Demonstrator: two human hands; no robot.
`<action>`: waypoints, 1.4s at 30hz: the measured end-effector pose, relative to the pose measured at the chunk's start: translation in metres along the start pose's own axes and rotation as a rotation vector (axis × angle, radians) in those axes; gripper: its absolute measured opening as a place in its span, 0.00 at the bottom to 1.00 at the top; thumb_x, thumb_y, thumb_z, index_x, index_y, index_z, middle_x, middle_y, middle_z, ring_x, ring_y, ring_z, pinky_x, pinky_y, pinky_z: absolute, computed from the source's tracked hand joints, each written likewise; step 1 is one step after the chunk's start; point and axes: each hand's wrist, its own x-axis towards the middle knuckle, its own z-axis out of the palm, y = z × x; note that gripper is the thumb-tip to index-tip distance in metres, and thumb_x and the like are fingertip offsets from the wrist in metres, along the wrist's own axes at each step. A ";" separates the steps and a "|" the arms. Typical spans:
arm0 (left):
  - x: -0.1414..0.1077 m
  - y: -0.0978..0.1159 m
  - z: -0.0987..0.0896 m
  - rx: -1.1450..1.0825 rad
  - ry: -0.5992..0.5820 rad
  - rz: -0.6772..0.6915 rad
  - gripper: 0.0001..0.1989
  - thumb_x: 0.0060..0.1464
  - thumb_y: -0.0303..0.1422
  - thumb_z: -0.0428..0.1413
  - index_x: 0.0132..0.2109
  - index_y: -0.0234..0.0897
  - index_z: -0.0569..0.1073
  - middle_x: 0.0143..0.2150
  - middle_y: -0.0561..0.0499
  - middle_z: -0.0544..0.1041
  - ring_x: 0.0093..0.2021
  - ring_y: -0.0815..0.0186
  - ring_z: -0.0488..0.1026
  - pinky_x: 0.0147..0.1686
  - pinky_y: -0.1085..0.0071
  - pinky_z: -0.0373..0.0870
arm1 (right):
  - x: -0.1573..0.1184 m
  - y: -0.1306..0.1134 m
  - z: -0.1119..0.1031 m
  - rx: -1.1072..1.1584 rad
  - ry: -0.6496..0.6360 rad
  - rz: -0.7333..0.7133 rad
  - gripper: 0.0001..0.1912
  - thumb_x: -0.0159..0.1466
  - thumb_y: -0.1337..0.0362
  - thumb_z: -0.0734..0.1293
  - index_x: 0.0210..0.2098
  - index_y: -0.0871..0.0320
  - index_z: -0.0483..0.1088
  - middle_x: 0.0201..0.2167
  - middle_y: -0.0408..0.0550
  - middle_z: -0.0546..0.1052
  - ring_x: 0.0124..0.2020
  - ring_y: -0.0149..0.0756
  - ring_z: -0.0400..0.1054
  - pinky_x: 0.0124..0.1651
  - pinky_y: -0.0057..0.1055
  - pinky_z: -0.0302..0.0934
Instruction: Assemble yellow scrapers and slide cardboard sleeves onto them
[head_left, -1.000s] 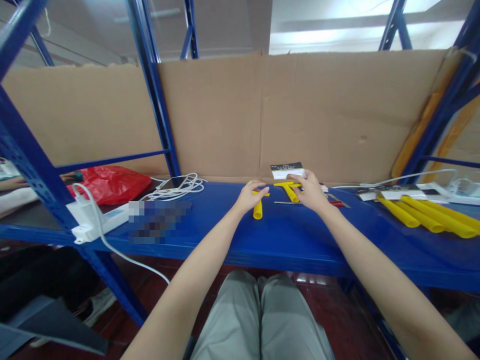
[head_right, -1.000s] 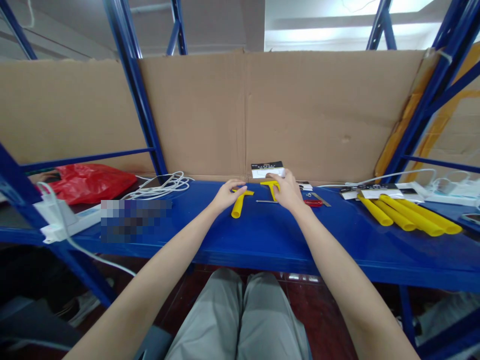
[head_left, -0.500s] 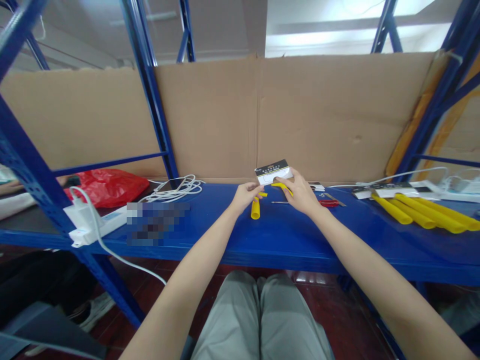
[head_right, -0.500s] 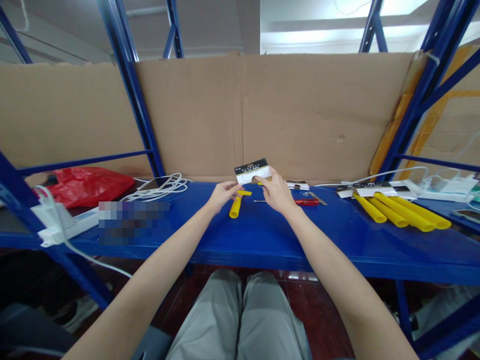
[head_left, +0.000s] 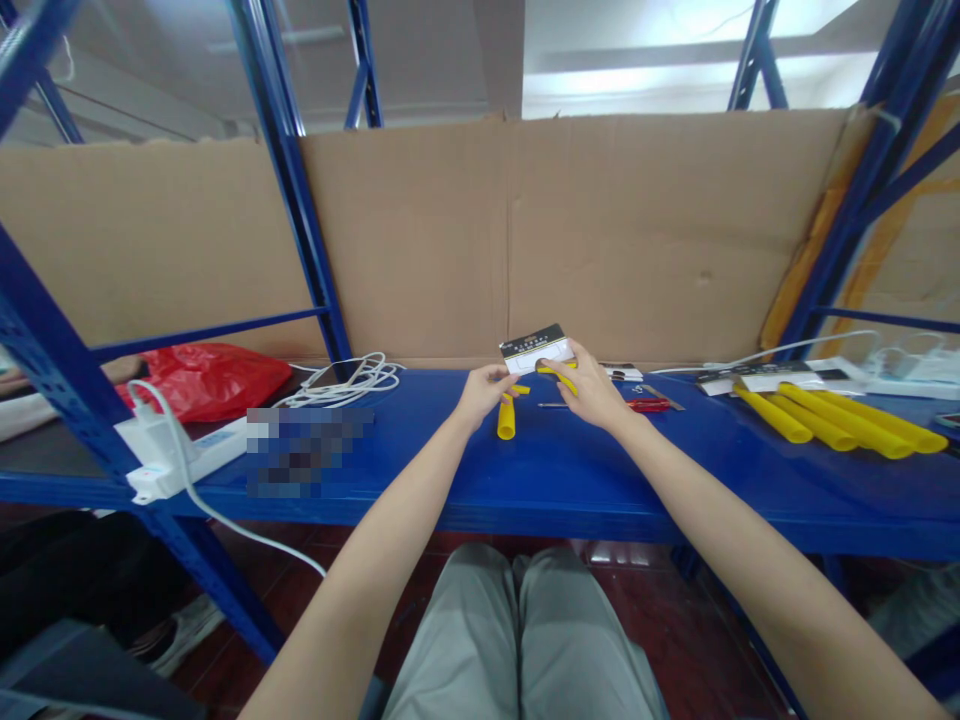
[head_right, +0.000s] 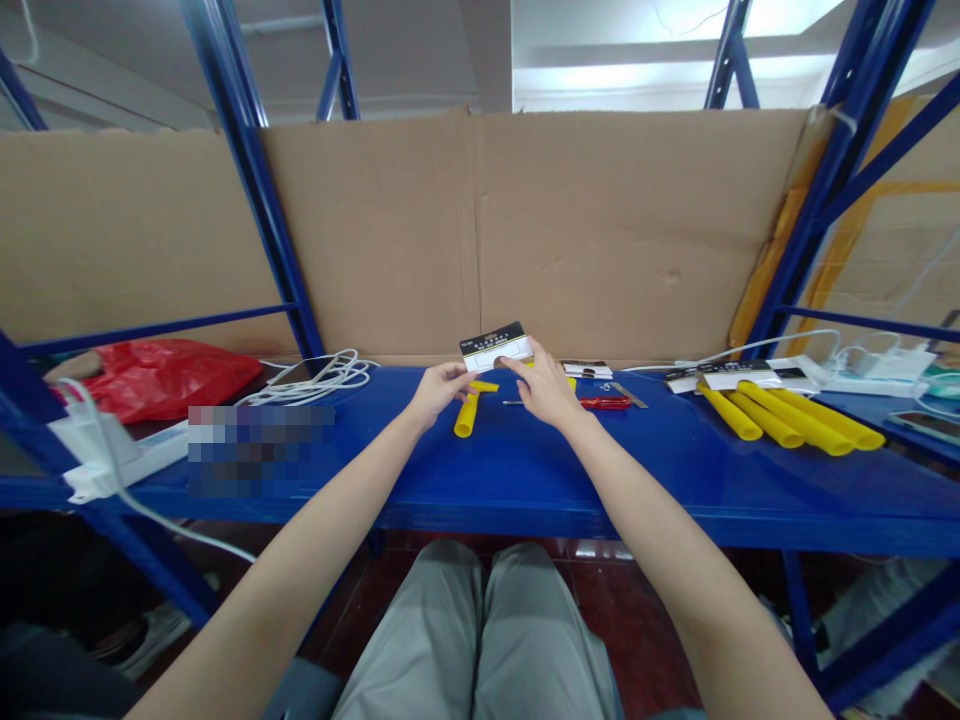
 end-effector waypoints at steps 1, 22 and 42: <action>0.001 0.000 0.000 -0.016 0.002 0.000 0.04 0.53 0.27 0.63 0.35 0.30 0.76 0.30 0.49 0.79 0.26 0.67 0.78 0.25 0.77 0.70 | 0.000 0.000 0.000 0.008 -0.002 0.002 0.27 0.65 0.71 0.59 0.62 0.51 0.66 0.70 0.55 0.52 0.68 0.54 0.52 0.63 0.55 0.57; -0.005 0.010 -0.003 -0.232 0.084 -0.079 0.07 0.52 0.22 0.62 0.29 0.32 0.72 0.24 0.55 0.75 0.20 0.73 0.74 0.21 0.80 0.64 | 0.007 0.041 0.021 0.606 0.195 0.202 0.20 0.64 0.51 0.65 0.52 0.50 0.76 0.55 0.54 0.74 0.58 0.46 0.66 0.58 0.49 0.63; -0.004 0.006 -0.005 0.150 0.151 -0.168 0.12 0.57 0.22 0.53 0.48 0.31 0.72 0.38 0.44 0.82 0.25 0.69 0.77 0.24 0.76 0.68 | 0.009 0.040 0.012 0.699 0.282 0.406 0.09 0.56 0.57 0.67 0.25 0.56 0.71 0.32 0.49 0.75 0.35 0.40 0.69 0.45 0.44 0.66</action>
